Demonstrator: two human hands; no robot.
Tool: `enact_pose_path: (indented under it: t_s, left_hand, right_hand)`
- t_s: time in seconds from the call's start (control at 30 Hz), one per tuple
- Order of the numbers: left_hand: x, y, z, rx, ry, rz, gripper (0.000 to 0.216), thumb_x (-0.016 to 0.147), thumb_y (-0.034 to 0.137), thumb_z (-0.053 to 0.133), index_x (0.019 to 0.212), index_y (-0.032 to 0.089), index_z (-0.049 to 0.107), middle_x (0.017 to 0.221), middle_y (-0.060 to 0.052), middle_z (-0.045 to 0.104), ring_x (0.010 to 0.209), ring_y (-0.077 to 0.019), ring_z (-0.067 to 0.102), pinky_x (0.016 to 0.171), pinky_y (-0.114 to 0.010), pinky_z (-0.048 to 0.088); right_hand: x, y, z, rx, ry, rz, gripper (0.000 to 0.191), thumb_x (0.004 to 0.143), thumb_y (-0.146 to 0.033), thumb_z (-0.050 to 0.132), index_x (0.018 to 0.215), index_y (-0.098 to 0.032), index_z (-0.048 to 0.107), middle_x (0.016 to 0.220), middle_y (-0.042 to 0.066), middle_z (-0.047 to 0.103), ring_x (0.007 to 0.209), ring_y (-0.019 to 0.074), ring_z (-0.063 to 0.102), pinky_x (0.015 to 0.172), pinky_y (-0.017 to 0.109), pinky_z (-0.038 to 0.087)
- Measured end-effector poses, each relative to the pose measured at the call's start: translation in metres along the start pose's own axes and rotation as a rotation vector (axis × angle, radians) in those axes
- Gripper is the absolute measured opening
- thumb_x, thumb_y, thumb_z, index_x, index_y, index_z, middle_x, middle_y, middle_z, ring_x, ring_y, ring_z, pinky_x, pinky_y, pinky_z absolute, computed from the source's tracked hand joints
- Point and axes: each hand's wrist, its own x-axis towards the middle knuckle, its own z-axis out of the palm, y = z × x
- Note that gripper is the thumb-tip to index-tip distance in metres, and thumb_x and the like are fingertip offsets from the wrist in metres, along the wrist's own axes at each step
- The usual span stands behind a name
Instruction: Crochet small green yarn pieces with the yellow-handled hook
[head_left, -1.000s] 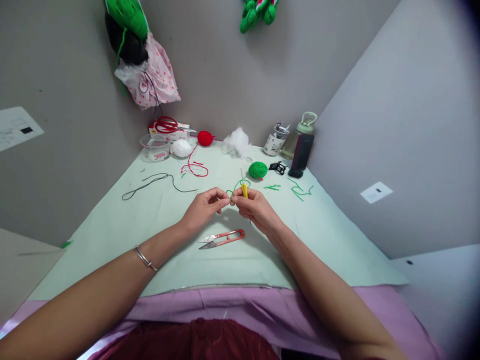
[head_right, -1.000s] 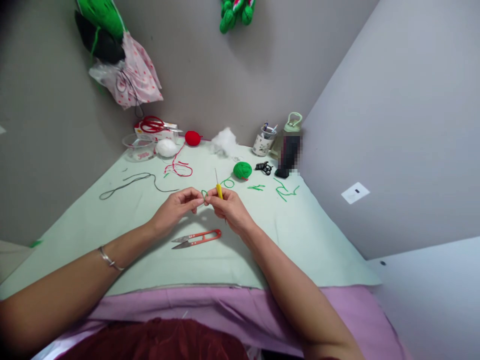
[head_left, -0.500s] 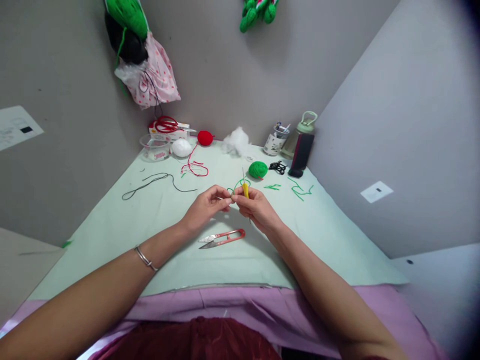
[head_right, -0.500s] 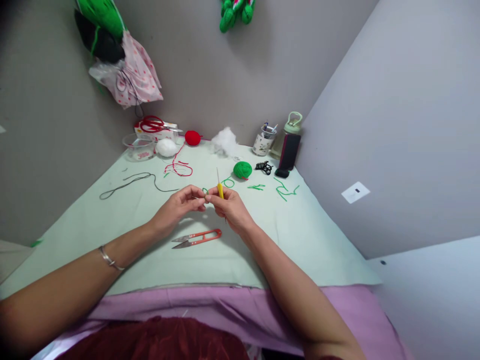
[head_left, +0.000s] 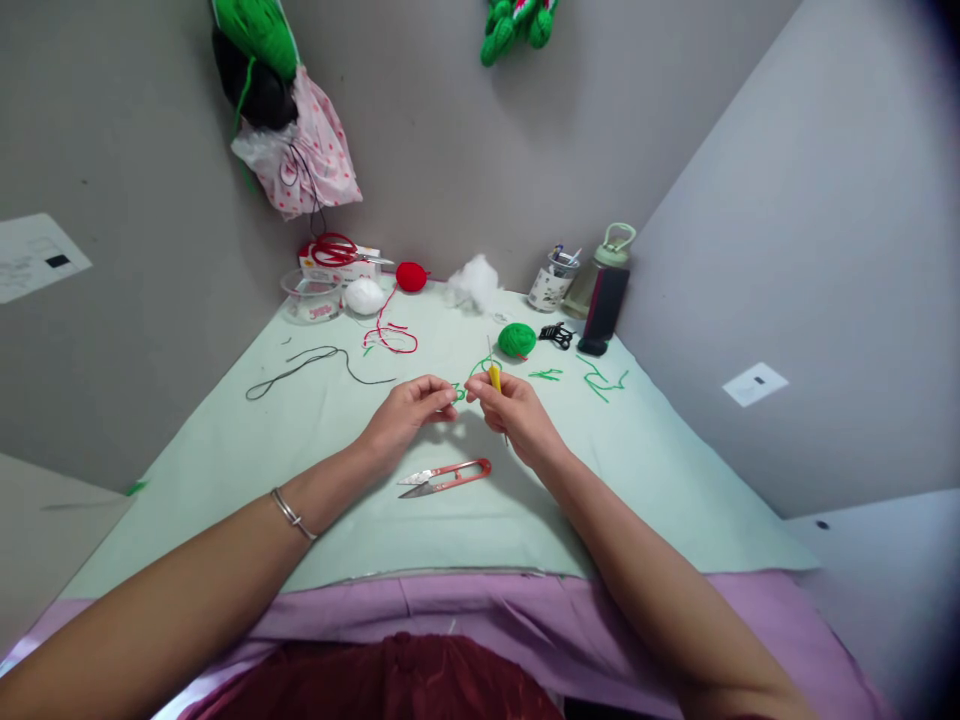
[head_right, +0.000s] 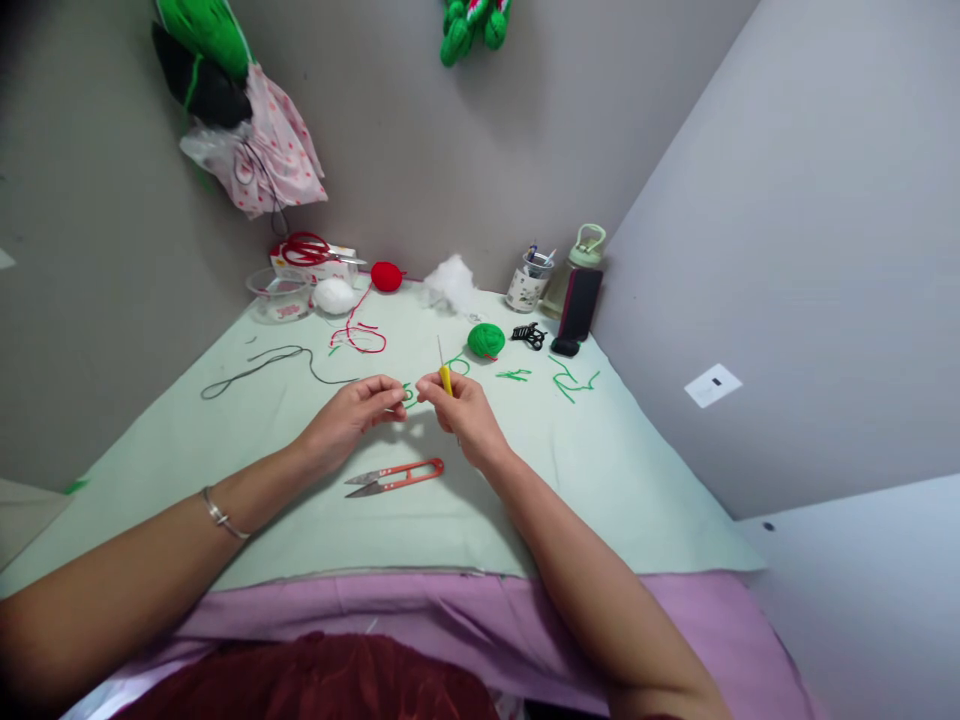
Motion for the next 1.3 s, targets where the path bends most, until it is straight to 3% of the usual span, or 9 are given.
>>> enact_pose_path:
  t_s: [0.47,0.73,0.97,1.17,1.3]
  left_hand:
    - [0.0025,-0.0055,-0.0022,-0.182,-0.016,-0.095,0.031,0.074,0.039,0.09,0.084,0.015,0.073,0.092,-0.005,0.071,0.089,-0.0159,0.066,0.09,-0.032,0.054]
    - [0.0035,-0.0007,-0.0036,-0.191,0.067,-0.016,0.027,0.075,0.037,0.087,0.087,0.018,0.072,0.09,0.0,0.066,0.079,-0.0113,0.062,0.089,-0.03,0.053]
    - [-0.0005,-0.0046,-0.0006,0.068,0.059,0.113,0.019,0.076,0.033,0.086,0.084,0.019,0.076,0.082,-0.001,0.07,0.083,-0.0167,0.062,0.086,-0.032,0.047]
    - [-0.0049,0.0024,0.0046,0.154,0.059,0.213,0.019,0.078,0.036,0.083,0.081,0.02,0.074,0.098,-0.003,0.073,0.09,-0.0198,0.066,0.089,-0.034,0.05]
    - [-0.0039,0.0031,0.0034,0.184,0.058,0.221,0.017,0.08,0.036,0.08,0.083,0.021,0.074,0.087,-0.003,0.073,0.085,-0.0204,0.067,0.086,-0.035,0.051]
  right_hand:
    - [-0.0049,0.0008,0.0051,-0.177,-0.043,-0.049,0.036,0.07,-0.052,0.085,0.075,-0.018,0.074,0.067,-0.002,0.061,0.062,0.0108,0.041,0.059,0.028,0.03]
    - [0.0024,0.0055,-0.0032,-0.175,-0.009,0.016,0.043,0.075,-0.062,0.076,0.072,-0.019,0.066,0.049,-0.009,0.036,0.047,0.0081,0.024,0.049,0.029,0.017]
    - [0.0015,0.0057,-0.0035,-0.224,-0.014,0.011,0.044,0.075,-0.061,0.077,0.07,-0.019,0.068,0.053,-0.007,0.04,0.051,0.0087,0.027,0.051,0.029,0.019]
    - [-0.0006,0.0032,-0.0016,-0.239,-0.057,0.009,0.045,0.074,-0.061,0.079,0.067,-0.019,0.067,0.054,-0.007,0.041,0.054,0.0091,0.028,0.053,0.029,0.019]
    - [-0.0028,0.0018,-0.0001,-0.192,-0.107,0.017,0.046,0.076,-0.063,0.076,0.069,-0.019,0.067,0.053,-0.008,0.037,0.052,0.0086,0.026,0.053,0.028,0.018]
